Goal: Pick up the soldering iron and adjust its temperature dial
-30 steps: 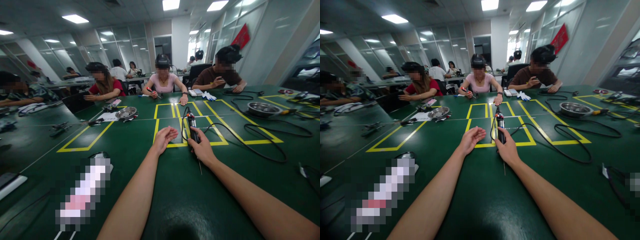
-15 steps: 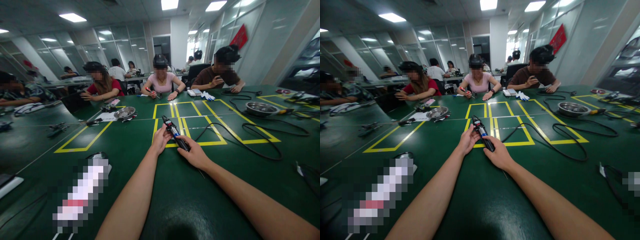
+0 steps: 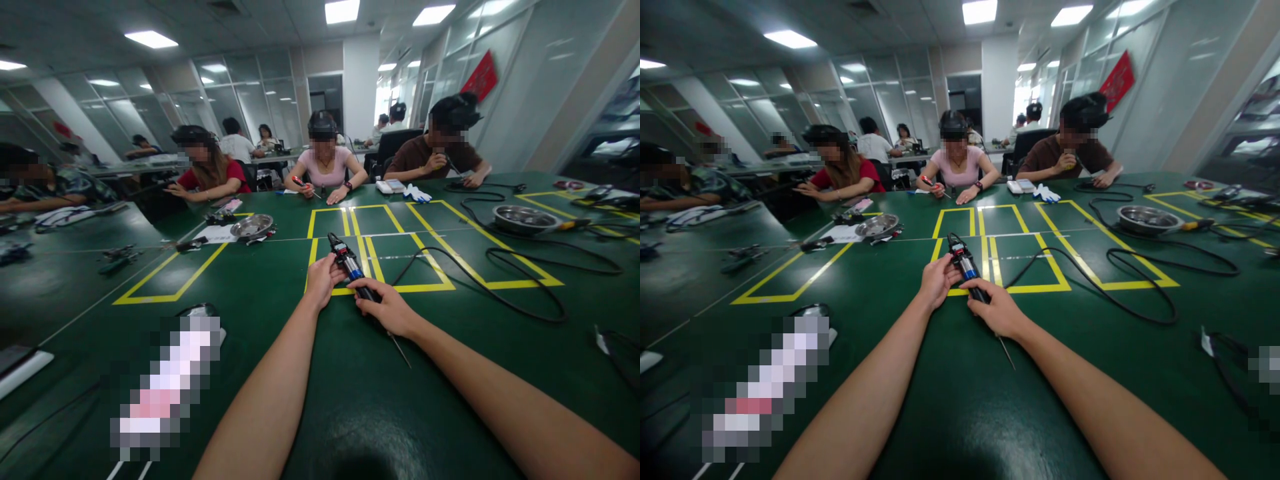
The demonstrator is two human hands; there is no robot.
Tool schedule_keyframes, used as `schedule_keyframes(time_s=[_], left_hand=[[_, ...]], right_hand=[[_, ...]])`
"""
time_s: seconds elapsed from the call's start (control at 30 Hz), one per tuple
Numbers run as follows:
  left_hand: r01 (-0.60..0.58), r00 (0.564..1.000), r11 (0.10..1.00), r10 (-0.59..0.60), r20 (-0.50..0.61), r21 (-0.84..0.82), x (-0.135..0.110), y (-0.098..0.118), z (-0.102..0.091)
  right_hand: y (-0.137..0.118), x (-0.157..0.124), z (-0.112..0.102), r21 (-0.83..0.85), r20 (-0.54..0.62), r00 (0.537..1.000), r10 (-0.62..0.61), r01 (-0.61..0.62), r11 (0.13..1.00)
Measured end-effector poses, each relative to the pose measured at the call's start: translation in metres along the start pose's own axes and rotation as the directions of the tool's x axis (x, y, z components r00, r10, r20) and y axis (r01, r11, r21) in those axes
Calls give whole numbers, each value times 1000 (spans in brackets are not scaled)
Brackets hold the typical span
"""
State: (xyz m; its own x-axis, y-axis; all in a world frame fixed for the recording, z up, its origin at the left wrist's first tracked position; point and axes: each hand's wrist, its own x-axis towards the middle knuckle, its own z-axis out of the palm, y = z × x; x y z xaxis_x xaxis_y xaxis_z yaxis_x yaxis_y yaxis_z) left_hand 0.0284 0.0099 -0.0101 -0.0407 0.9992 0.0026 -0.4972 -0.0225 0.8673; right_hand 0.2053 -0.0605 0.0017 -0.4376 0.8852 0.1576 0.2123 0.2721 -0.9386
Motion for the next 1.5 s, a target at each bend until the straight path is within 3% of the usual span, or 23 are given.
schedule_keyframes(time_s=[0.3,0.73,0.87,1.5], left_hand=[[-9,997,998,4,-80,-68,-1,3,0],[-10,996,999,7,-86,-31,1,-2,-1],[-1,999,1000,0,-39,-22,1,-2,-1],[49,997,989,-58,-58,-136,0,2,1]], right_hand=[[0,-1,4,51,-36,999,7,-5,999],[3,1,4,-12,-32,999,2,-2,1000],[3,1,4,10,-37,999,7,-6,1000],[0,-1,3,-22,-45,999,14,-15,1000]])
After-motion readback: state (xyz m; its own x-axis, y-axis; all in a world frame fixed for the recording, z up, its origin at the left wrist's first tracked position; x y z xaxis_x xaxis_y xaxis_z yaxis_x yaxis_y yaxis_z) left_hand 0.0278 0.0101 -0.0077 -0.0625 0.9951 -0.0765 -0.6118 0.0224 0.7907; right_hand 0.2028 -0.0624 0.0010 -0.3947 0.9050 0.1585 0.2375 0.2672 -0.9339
